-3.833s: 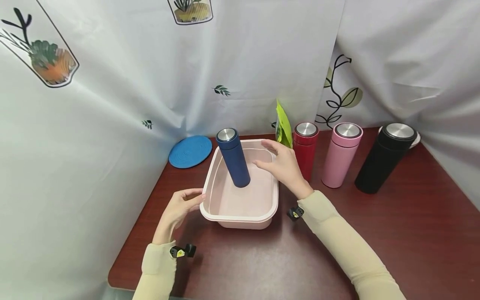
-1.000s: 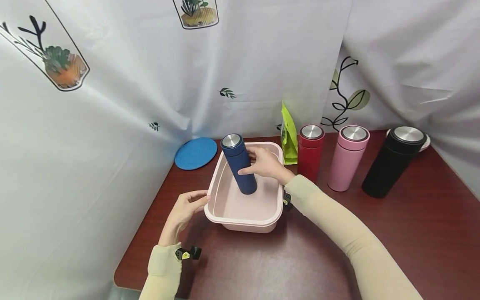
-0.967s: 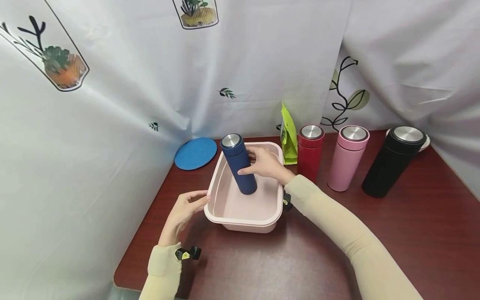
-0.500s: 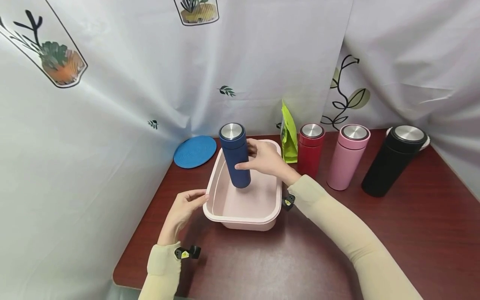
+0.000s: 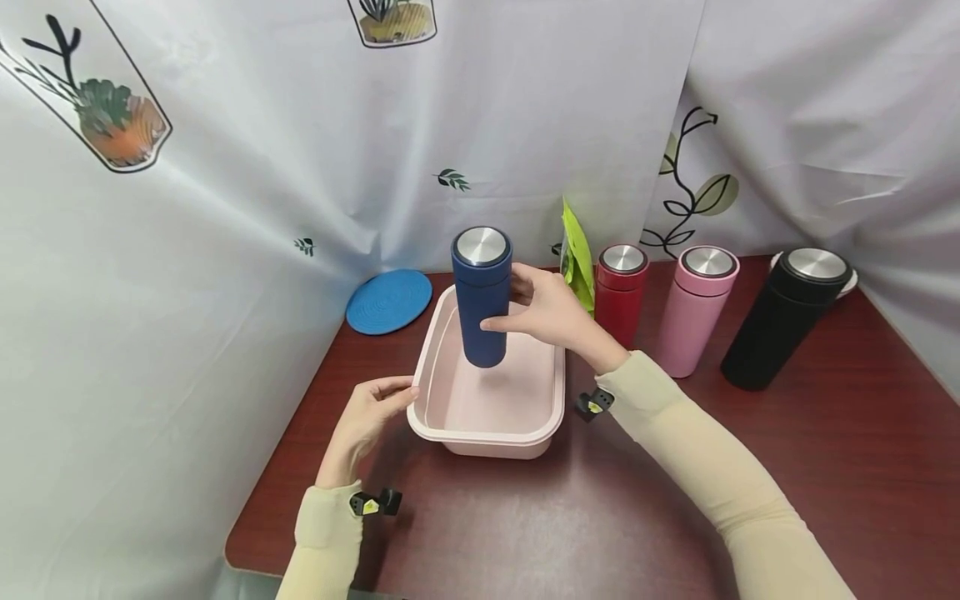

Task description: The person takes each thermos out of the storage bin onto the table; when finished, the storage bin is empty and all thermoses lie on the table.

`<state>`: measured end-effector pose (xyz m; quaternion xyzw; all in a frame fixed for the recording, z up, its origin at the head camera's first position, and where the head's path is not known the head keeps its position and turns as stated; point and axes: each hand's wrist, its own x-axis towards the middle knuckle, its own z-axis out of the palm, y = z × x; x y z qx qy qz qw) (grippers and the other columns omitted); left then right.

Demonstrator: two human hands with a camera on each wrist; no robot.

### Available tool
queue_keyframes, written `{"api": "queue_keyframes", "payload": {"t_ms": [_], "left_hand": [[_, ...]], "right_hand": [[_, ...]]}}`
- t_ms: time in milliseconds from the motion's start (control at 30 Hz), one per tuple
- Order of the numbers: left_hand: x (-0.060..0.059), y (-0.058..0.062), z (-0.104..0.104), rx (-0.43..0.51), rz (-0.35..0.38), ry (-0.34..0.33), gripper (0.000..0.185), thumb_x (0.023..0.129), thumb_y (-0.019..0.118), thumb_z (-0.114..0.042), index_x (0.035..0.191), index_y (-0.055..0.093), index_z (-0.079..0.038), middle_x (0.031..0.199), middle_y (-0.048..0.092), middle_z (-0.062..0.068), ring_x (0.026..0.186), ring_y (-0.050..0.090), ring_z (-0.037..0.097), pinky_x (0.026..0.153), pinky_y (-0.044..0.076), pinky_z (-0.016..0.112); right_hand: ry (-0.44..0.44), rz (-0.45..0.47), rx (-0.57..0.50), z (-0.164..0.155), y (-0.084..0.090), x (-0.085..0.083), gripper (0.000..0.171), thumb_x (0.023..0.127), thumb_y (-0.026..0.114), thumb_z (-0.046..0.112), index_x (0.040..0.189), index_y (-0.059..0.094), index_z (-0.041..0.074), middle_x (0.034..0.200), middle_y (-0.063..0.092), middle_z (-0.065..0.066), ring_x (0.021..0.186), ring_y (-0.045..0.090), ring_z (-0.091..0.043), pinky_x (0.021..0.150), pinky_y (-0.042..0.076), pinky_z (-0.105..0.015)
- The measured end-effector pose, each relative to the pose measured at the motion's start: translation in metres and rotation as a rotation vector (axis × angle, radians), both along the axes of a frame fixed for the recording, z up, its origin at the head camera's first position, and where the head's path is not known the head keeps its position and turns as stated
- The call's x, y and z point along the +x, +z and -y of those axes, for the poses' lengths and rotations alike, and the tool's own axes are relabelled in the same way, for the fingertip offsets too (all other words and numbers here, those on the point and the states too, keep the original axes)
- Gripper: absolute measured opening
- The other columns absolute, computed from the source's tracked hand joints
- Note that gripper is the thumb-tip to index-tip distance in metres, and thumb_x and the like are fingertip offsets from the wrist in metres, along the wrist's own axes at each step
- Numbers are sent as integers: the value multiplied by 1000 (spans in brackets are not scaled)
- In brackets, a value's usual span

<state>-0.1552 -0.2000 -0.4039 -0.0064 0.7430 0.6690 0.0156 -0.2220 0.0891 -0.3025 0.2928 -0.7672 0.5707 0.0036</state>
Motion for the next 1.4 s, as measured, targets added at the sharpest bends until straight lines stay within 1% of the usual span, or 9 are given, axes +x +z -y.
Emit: {"api": "queue_keyframes", "payload": {"t_ms": [133, 233, 333, 467, 700, 900, 1033, 1233, 1400], "left_hand": [[0, 1, -1, 4, -6, -4, 31, 78, 71, -9, 104, 63, 8, 100, 63, 22, 86, 63, 22, 76, 50, 30], [0, 1, -1, 8, 6, 0, 32, 78, 70, -8, 104, 63, 8, 102, 62, 23, 85, 63, 21, 76, 50, 29], [-1, 2, 0, 15, 22, -3, 32, 79, 69, -6, 106, 62, 9, 103, 61, 24, 85, 63, 18, 75, 50, 27], [-2, 2, 0, 21, 39, -8, 31, 79, 68, -3, 107, 60, 11, 104, 61, 26, 83, 63, 17, 75, 50, 27], [-1, 0, -2, 14, 5, 3, 31, 78, 70, -7, 104, 63, 8, 99, 63, 22, 84, 62, 21, 75, 50, 29], [-1, -1, -2, 34, -3, -4, 30, 77, 70, -7, 103, 63, 8, 98, 63, 21, 84, 62, 23, 75, 50, 31], [-1, -2, -2, 49, -10, -9, 31, 77, 70, -7, 103, 63, 8, 99, 63, 21, 85, 61, 23, 75, 50, 31], [-1, -2, -2, 58, 2, -3, 31, 77, 71, -7, 103, 63, 8, 96, 64, 21, 82, 62, 22, 74, 51, 30], [-1, -1, -1, 52, 5, 3, 32, 77, 70, -6, 104, 62, 9, 96, 64, 21, 81, 63, 21, 73, 51, 30]], "right_hand": [[-21, -46, -5, -8, 7, 6, 61, 66, 81, 18, 121, 54, 10, 106, 65, -5, 97, 62, -16, 85, 48, -34], [-40, -78, 0, -13, 12, 10, 61, 67, 81, 15, 121, 54, 10, 106, 65, -5, 97, 61, -15, 84, 48, -32], [-58, -91, 5, -18, 16, 14, 59, 67, 81, 13, 120, 55, 9, 104, 65, -4, 96, 62, -15, 84, 48, -31], [-73, -94, -6, -24, 19, 19, 59, 66, 81, 11, 118, 56, 9, 103, 66, -5, 95, 62, -15, 84, 48, -33], [-125, -108, -11, -34, 23, 28, 60, 65, 82, 14, 119, 56, 10, 104, 65, -4, 94, 63, -14, 81, 49, -28], [-119, -154, -28, -42, 26, 37, 59, 64, 82, 9, 117, 57, 7, 102, 66, -7, 90, 64, -16, 78, 50, -25], [-145, -175, -27, -49, 25, 41, 58, 63, 82, 8, 116, 58, 8, 101, 66, -7, 89, 64, -15, 78, 50, -24], [-204, -148, -51, -65, 15, 40, 63, 62, 83, 7, 119, 57, 15, 104, 65, -4, 88, 64, -14, 79, 49, -22], [-267, -144, -50, -75, 9, 43, 60, 61, 83, 8, 116, 59, 15, 101, 66, -4, 87, 64, -14, 78, 49, -20]]}}
